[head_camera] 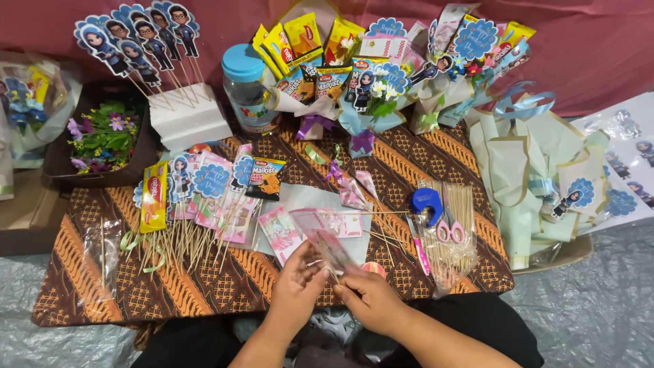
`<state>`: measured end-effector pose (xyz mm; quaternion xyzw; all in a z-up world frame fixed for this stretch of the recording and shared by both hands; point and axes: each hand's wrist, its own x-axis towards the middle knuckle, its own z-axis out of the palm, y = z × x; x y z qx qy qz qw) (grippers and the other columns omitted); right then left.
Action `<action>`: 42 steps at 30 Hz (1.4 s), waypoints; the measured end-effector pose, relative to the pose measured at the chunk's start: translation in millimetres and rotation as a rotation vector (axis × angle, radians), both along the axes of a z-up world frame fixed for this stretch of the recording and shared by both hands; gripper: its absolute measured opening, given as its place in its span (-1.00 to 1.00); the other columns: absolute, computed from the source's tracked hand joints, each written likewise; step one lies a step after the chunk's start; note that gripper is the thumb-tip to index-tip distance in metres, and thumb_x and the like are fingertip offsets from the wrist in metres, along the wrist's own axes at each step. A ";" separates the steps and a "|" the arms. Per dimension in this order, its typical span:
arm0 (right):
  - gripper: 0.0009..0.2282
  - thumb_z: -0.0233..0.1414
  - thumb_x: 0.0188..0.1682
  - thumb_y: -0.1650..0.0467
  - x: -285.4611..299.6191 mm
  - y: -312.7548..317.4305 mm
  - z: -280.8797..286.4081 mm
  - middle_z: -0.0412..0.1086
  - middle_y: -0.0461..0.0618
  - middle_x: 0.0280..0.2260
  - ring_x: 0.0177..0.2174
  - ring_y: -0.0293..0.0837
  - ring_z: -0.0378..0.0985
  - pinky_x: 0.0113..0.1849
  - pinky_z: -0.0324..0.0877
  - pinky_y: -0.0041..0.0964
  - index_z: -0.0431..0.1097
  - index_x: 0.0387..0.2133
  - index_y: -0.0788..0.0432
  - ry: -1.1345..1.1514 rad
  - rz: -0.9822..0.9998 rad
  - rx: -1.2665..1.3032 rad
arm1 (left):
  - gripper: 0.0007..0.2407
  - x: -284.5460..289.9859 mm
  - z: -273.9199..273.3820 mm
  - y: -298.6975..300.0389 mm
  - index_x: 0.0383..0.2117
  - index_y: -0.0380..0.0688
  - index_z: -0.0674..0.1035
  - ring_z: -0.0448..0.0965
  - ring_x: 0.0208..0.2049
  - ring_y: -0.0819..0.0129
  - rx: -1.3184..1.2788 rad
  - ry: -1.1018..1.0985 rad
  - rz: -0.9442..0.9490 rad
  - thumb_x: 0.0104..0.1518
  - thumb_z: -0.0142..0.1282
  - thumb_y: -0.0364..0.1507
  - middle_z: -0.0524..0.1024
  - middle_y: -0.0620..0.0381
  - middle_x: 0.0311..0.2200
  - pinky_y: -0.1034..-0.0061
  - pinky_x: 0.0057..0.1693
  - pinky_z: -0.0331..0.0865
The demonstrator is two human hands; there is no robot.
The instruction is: Assembling a money bouquet by folding banknotes and attaching them to wooden skewers
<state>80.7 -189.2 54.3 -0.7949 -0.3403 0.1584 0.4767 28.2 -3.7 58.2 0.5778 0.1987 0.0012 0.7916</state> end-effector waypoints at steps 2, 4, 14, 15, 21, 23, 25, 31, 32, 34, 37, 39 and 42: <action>-0.72 -0.05 0.14 0.28 1.3 3.2 5.0 0.33 -0.13 -0.56 -0.51 -0.19 0.36 -0.38 0.26 -0.29 0.38 -0.57 0.09 0.111 0.026 0.080 | -0.53 7.2 -11.5 3.1 0.18 -0.18 0.46 0.59 -0.13 0.32 0.018 -0.040 0.045 0.07 0.24 -0.58 0.58 0.03 -0.15 0.47 0.02 0.53; -0.68 -0.09 0.15 0.25 3.1 2.3 3.7 0.41 -0.13 -0.51 -0.45 -0.23 0.43 -0.30 0.33 -0.33 0.42 -0.56 0.12 0.220 0.054 0.159 | -0.66 12.4 -14.1 6.0 0.05 -0.18 0.60 0.56 -0.29 0.39 0.035 -0.081 0.093 0.10 0.23 -0.60 0.61 0.07 -0.33 0.56 -0.12 0.51; -0.65 -0.05 0.14 0.22 9.1 -7.4 -7.5 0.25 -0.10 -0.59 -0.61 -0.30 0.12 -0.49 0.02 -0.41 0.34 -0.58 0.17 0.682 0.052 0.327 | -0.73 53.1 12.2 37.1 -0.02 -0.08 0.61 0.53 -0.29 0.40 0.269 0.338 0.139 0.15 0.12 -0.56 0.56 0.19 -0.34 0.54 -0.09 0.39; -0.63 -0.05 0.12 0.18 9.7 -5.9 -4.2 0.23 -0.11 -0.63 -0.64 -0.31 0.11 -0.54 -0.02 -0.43 0.32 -0.60 0.15 0.715 0.030 0.339 | -0.73 57.5 9.8 38.6 -0.01 -0.06 0.61 0.51 -0.32 0.39 0.258 0.373 0.122 0.17 0.09 -0.57 0.56 0.19 -0.35 0.53 -0.13 0.33; -0.65 -0.01 0.11 0.17 13.8 -12.9 -9.8 0.16 -0.10 -0.64 -0.63 -0.31 0.04 -0.53 -0.08 -0.43 0.32 -0.56 0.15 0.746 -0.039 0.483 | -0.54 74.9 8.4 37.9 0.23 0.01 0.43 0.58 -0.24 0.24 0.151 0.520 0.024 0.18 -0.02 -0.67 0.52 0.02 -0.15 0.44 -0.11 0.51; -0.68 -0.01 0.12 0.21 16.9 -13.3 -14.8 0.21 -0.08 -0.62 -0.64 -0.31 0.07 -0.55 -0.06 -0.44 0.35 -0.54 0.18 0.753 -0.079 0.480 | -0.43 72.0 -7.8 32.4 0.34 -0.01 0.13 0.21 0.10 0.01 0.552 0.528 -0.061 0.17 0.06 -0.45 0.15 -0.09 0.16 0.05 0.13 0.19; -0.70 0.00 0.13 0.25 19.6 -14.2 -20.0 0.26 -0.06 -0.59 -0.64 -0.31 0.11 -0.57 -0.04 -0.46 0.38 -0.51 0.21 0.758 -0.122 0.479 | -0.19 64.0 14.8 19.3 0.44 -0.02 -0.17 -0.16 0.45 -0.19 0.955 0.511 -0.151 0.16 0.15 -0.22 -0.21 -0.17 0.47 -0.32 0.37 -0.14; -0.66 0.00 0.12 0.19 22.0 -10.7 -25.6 0.14 -0.19 -0.66 -0.64 -0.36 0.08 -0.55 -0.01 -0.44 0.43 -0.52 0.19 0.586 -0.122 0.308 | -0.75 35.7 10.7 -16.4 -0.09 -0.15 0.71 0.65 -0.12 0.39 0.061 0.217 -0.167 0.08 0.28 -0.50 0.72 0.11 -0.17 0.49 0.12 0.50; -0.73 0.02 0.12 0.28 21.1 -7.7 -21.4 0.28 -0.18 -0.61 -0.58 -0.35 0.21 -0.49 0.13 -0.42 0.48 -0.51 0.18 0.527 -0.136 0.224 | -0.87 33.7 -3.1 -18.8 -0.26 -0.25 0.68 0.60 -0.32 0.35 -0.034 0.147 -0.107 0.08 0.29 -0.55 0.66 0.04 -0.34 0.48 -0.09 0.50; -0.79 0.05 0.11 0.37 22.0 -3.5 -9.1 0.43 -0.17 -0.56 -0.53 -0.34 0.34 -0.42 0.27 -0.40 0.54 -0.49 0.16 0.470 -0.153 0.142 | -0.95 31.8 -6.2 -16.9 -0.43 -0.34 0.66 0.54 -0.53 0.31 -0.128 0.080 -0.050 0.08 0.31 -0.60 0.61 -0.02 -0.51 0.47 -0.30 0.50; -0.82 0.07 0.04 0.31 28.3 -2.2 7.2 0.52 -0.09 -0.49 -0.44 -0.20 0.51 -0.34 0.38 -0.30 0.54 -0.40 0.15 -0.003 -0.202 0.143 | -0.96 31.5 12.4 -10.6 -0.41 -0.17 0.72 0.60 -0.31 0.46 0.167 0.153 -0.123 0.12 0.30 -0.49 0.66 0.19 -0.42 0.57 -0.06 0.46; -0.82 0.16 -0.02 0.29 32.6 -3.7 7.7 0.47 -0.14 -0.34 -0.43 -0.31 0.47 -0.38 0.36 -0.44 0.51 -0.20 0.07 0.126 -0.367 0.182 | -0.95 29.8 6.5 -14.6 -0.40 -0.10 0.79 0.64 -0.30 0.55 0.297 0.124 -0.176 0.07 0.32 -0.50 0.74 0.26 -0.41 0.62 -0.02 0.49; -0.82 0.11 0.04 0.30 37.0 -1.6 9.6 0.42 -0.09 -0.45 -0.38 -0.19 0.47 -0.25 0.38 -0.30 0.45 -0.48 0.12 0.045 -0.263 0.241 | -0.95 27.2 -1.7 -20.7 -0.39 -0.10 0.75 0.65 -0.33 0.58 0.297 0.144 -0.215 0.07 0.32 -0.48 0.75 0.26 -0.40 0.65 -0.10 0.50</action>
